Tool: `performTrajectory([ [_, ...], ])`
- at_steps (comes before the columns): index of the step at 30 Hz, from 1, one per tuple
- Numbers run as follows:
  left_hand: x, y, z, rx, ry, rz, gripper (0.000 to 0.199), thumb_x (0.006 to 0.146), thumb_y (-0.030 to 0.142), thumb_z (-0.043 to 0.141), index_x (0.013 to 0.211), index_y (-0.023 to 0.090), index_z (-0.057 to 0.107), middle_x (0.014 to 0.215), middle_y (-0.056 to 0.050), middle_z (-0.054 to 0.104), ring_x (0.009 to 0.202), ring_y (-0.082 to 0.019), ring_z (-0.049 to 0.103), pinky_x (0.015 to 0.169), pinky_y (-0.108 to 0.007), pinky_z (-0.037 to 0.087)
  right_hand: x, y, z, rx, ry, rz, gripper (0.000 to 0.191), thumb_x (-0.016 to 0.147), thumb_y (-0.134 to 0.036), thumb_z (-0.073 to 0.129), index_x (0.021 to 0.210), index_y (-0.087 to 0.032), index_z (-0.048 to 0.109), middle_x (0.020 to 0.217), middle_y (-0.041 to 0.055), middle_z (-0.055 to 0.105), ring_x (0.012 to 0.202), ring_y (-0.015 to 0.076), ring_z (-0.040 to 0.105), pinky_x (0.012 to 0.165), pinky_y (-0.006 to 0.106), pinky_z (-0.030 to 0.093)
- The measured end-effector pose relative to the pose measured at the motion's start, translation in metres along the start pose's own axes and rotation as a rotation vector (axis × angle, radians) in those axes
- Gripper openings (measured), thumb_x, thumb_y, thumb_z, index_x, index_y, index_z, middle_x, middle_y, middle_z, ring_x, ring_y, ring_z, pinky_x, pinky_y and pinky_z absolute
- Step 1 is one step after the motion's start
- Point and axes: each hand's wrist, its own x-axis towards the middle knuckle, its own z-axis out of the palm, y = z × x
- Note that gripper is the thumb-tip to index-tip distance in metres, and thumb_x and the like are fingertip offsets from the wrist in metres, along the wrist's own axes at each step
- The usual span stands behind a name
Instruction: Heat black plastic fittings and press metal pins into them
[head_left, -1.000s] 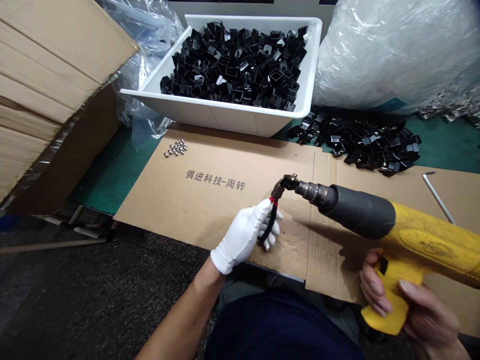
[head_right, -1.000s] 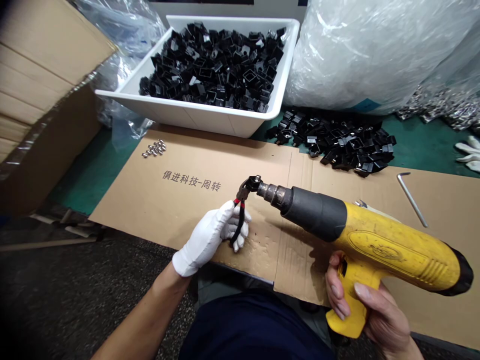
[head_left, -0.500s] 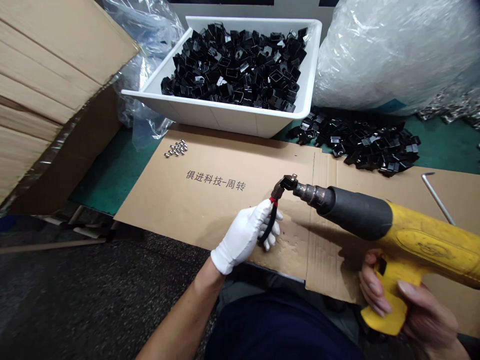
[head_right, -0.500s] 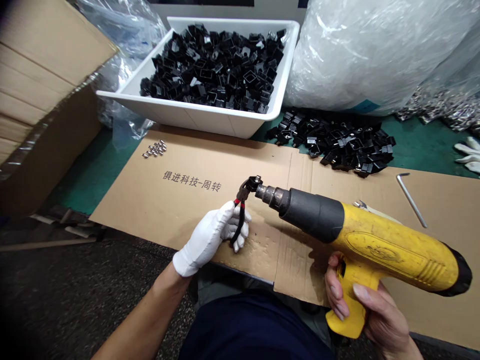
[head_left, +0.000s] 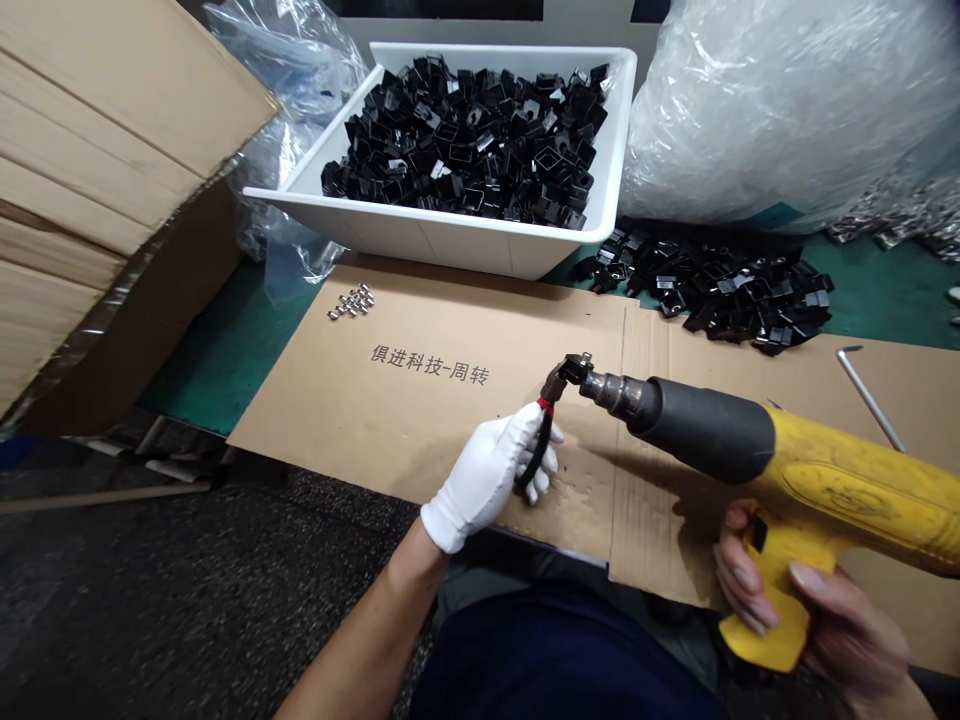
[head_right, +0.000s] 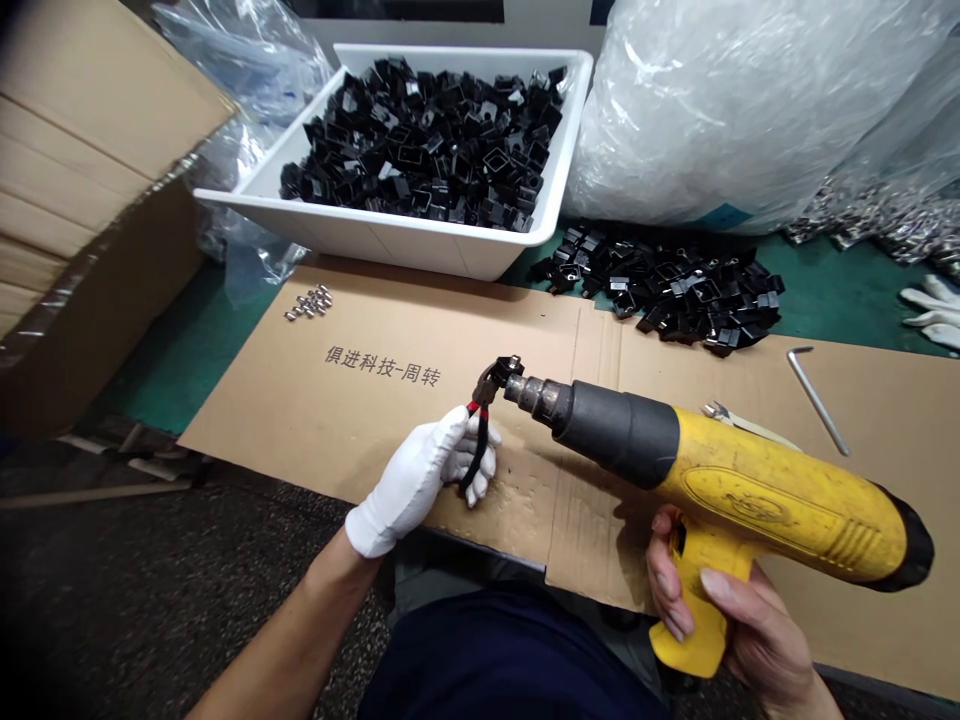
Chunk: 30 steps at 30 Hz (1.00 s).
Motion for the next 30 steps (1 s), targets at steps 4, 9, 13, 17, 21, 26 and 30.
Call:
performTrajectory([
  [4,0.0001,0.0008,-0.0002,-0.005,-0.002,0.008,0.056,0.099,0.066,0.047,0.099,0.013,0.065,0.073,-0.005,0.068,0.054,-0.014,0.062,0.051,-0.026,0.05,0.0006,-0.0002,0.0,0.009,-0.003,-0.008,0.039,0.085,-0.046,0.074,0.117,-0.027,0.063,0.079,0.0031,0.061,0.055,0.0145,0.052,0.051,0.03,0.042],
  [9,-0.0001,0.002,0.0002,-0.009,0.0,0.008,0.055,0.099,0.066,0.047,0.098,0.014,0.065,0.073,-0.005,0.068,0.053,-0.013,0.062,0.05,-0.025,0.05,0.0012,-0.0013,0.0012,0.003,-0.011,-0.015,0.039,0.085,-0.046,0.073,0.117,-0.027,0.063,0.079,0.0024,0.061,0.054,0.0141,0.051,0.051,0.03,0.042],
  [13,0.0,0.0017,0.0,-0.025,-0.006,0.003,0.055,0.099,0.066,0.047,0.098,0.014,0.064,0.073,-0.005,0.067,0.053,-0.013,0.061,0.05,-0.025,0.05,0.0012,-0.0024,0.0018,-0.003,-0.004,-0.008,0.038,0.084,-0.045,0.074,0.116,-0.028,0.063,0.078,0.0025,0.06,0.054,0.0146,0.05,0.051,0.031,0.041],
  [17,0.0004,0.0007,-0.0005,-0.044,-0.002,-0.004,0.055,0.098,0.066,0.048,0.099,0.014,0.064,0.073,-0.005,0.067,0.053,-0.013,0.061,0.05,-0.025,0.05,0.0013,-0.003,0.0016,0.003,0.001,0.0,0.038,0.083,-0.046,0.075,0.115,-0.028,0.063,0.078,0.0025,0.06,0.054,0.0149,0.049,0.051,0.031,0.04],
  [21,0.0002,0.0008,-0.0007,-0.041,-0.009,-0.01,0.056,0.098,0.067,0.048,0.099,0.013,0.064,0.074,-0.005,0.067,0.054,-0.014,0.062,0.05,-0.025,0.05,0.0013,-0.0032,0.0025,0.011,0.002,-0.004,0.037,0.084,-0.046,0.074,0.115,-0.028,0.063,0.077,0.0023,0.06,0.054,0.0141,0.049,0.051,0.031,0.04],
  [26,0.0001,0.0009,-0.0011,-0.037,-0.01,-0.005,0.056,0.098,0.067,0.049,0.099,0.013,0.064,0.074,-0.005,0.067,0.054,-0.014,0.062,0.05,-0.026,0.05,0.0012,-0.0036,0.0037,0.005,0.01,-0.001,0.037,0.084,-0.046,0.074,0.114,-0.028,0.063,0.077,0.0019,0.06,0.054,0.0138,0.048,0.051,0.03,0.04],
  [30,0.0005,0.0004,-0.0015,-0.041,-0.011,-0.007,0.056,0.097,0.068,0.049,0.098,0.013,0.064,0.074,-0.005,0.067,0.054,-0.014,0.062,0.05,-0.026,0.05,0.001,-0.0035,0.0032,0.001,0.01,-0.002,0.038,0.083,-0.046,0.074,0.115,-0.028,0.063,0.077,0.0021,0.06,0.054,0.014,0.049,0.051,0.03,0.04],
])
